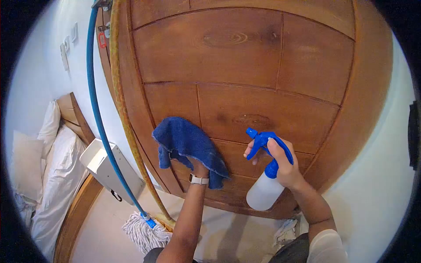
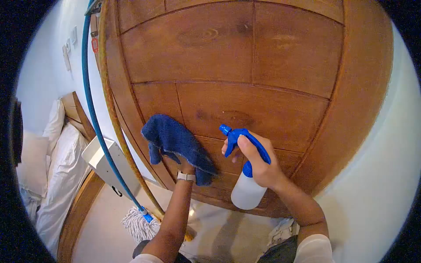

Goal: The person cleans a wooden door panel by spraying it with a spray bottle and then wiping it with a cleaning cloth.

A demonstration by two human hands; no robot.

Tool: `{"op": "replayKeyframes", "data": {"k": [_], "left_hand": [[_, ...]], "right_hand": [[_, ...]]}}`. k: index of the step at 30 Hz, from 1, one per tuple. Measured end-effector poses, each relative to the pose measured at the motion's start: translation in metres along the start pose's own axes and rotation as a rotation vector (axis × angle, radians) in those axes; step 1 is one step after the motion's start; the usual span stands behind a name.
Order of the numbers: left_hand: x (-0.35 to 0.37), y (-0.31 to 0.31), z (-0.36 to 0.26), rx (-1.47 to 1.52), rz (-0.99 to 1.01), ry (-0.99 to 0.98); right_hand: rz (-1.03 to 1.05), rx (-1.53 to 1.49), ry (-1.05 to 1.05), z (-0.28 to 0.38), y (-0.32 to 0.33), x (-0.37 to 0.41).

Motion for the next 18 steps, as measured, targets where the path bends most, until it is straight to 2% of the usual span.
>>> {"op": "replayKeyframes", "data": {"k": [4,12,18], "left_hand": [[0.002,0.000,-0.016,0.010,-0.013,0.000],[0.021,0.002,-0.039,-0.014,0.150,-0.191],[0.010,0.023,-0.014,-0.057,0.122,-0.174]], "right_hand": [[0.015,0.076,0.024,0.008,0.000,-0.003],[0.049,0.071,-0.011,-0.008,-0.009,-0.002],[0.056,0.085,-0.034,-0.011,-0.018,-0.005]]}}
Point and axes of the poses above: each hand's wrist, its own x-axis away from the middle knuckle, its own y-axis out of the back of the hand, z = x × y, the point moved 1 cm from there along -x, towards the middle knuckle, and after that the axes turned 6 degrees about y, right-handed, at the moved point
